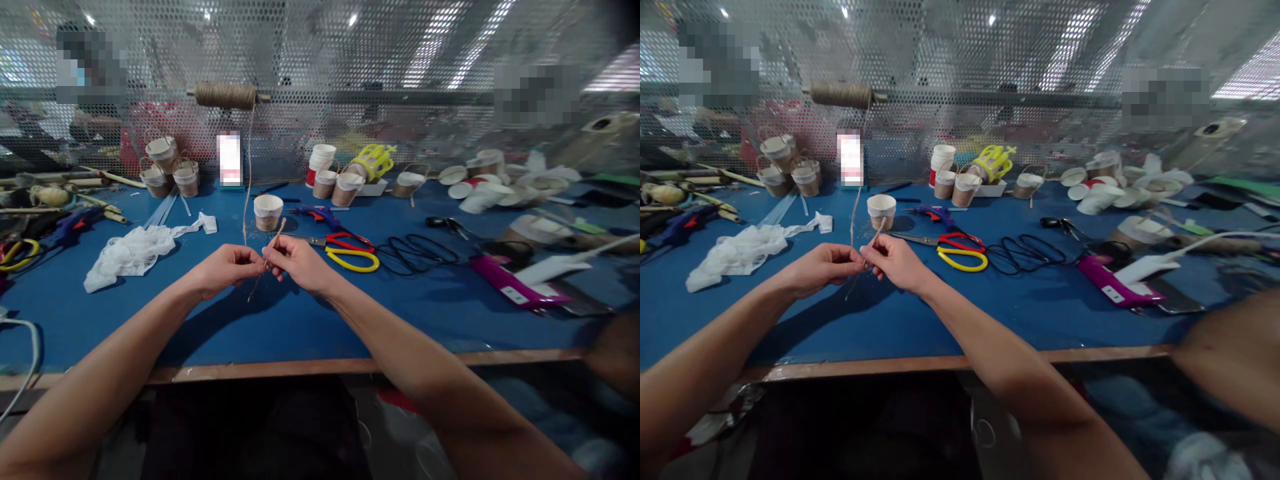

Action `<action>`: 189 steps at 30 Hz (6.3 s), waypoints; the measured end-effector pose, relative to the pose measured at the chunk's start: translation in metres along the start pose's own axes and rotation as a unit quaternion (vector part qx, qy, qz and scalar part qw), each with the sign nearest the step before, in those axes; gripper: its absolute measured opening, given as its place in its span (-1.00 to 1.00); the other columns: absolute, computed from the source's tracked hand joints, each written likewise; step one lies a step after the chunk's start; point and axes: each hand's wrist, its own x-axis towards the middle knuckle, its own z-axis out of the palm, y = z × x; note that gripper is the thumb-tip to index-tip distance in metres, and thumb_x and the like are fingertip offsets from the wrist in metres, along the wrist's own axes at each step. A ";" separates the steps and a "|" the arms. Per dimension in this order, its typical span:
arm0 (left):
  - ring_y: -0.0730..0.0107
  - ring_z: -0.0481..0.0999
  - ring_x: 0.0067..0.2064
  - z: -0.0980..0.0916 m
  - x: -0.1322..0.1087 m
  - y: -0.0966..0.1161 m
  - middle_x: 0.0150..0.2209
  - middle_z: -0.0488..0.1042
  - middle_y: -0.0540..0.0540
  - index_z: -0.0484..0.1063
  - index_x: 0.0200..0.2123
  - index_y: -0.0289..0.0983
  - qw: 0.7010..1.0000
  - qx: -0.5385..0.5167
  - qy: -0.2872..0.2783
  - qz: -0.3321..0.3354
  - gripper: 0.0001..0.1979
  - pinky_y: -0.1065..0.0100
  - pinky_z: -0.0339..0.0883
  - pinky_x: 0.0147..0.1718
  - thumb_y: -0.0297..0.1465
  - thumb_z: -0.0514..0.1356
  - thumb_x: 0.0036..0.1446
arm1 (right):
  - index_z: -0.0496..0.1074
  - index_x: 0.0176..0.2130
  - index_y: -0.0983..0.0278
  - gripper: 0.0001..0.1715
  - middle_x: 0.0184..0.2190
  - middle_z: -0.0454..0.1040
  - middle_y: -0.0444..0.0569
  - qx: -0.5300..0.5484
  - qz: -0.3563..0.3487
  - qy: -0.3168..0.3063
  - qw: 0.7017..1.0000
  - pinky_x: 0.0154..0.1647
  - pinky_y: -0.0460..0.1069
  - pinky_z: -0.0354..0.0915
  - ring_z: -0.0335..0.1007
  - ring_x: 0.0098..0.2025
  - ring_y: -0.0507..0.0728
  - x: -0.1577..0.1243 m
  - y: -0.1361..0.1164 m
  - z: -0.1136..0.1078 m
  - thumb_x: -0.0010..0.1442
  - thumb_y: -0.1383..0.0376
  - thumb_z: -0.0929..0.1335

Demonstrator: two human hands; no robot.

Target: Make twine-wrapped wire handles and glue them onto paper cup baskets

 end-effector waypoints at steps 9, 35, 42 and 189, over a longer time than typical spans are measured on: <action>0.60 0.08 -0.58 -0.001 0.001 0.002 -0.61 0.23 0.07 0.32 -0.54 -0.33 0.985 0.150 0.023 0.085 -0.88 0.46 -0.06 -0.59 -0.38 0.12 -0.05 | 0.24 -0.48 0.30 -0.76 -0.69 0.23 -0.24 0.006 0.012 -0.001 1.000 -0.65 -0.16 0.16 0.16 -0.65 -0.10 0.000 0.001 -0.001 0.07 0.19 0.30; 0.58 0.16 -0.56 0.007 0.001 -0.001 -0.60 0.29 0.06 0.34 -0.56 -0.33 0.988 0.108 0.087 0.073 -0.90 0.46 0.02 -0.56 -0.40 0.15 -0.17 | 0.15 -0.54 0.28 -0.72 -0.73 0.20 -0.24 -0.132 -0.008 0.079 0.988 -0.71 -0.16 0.13 0.14 -0.71 -0.08 -0.002 -0.001 0.002 0.11 0.19 0.26; 0.61 0.13 -0.60 0.011 0.001 -0.001 -0.64 0.24 0.09 0.30 -0.59 -0.33 0.989 0.086 0.103 0.058 -0.86 0.48 -0.02 -0.61 -0.39 0.20 -0.19 | 0.15 -0.54 0.28 -0.71 -0.71 0.19 -0.23 -0.141 -0.018 0.093 0.986 -0.69 -0.14 0.14 0.14 -0.68 -0.07 -0.002 -0.003 0.004 0.09 0.18 0.27; 0.63 0.04 -0.59 0.021 -0.003 0.000 -0.62 0.16 0.09 0.33 -0.51 -0.37 0.997 0.053 0.057 -0.010 -0.81 0.50 -0.10 -0.63 -0.32 0.15 -0.07 | 0.25 -0.52 0.33 -0.67 -0.69 0.24 -0.20 -0.173 0.000 0.007 0.985 -0.67 -0.14 0.04 0.09 -0.68 -0.09 -0.005 -0.011 -0.003 0.07 0.13 0.30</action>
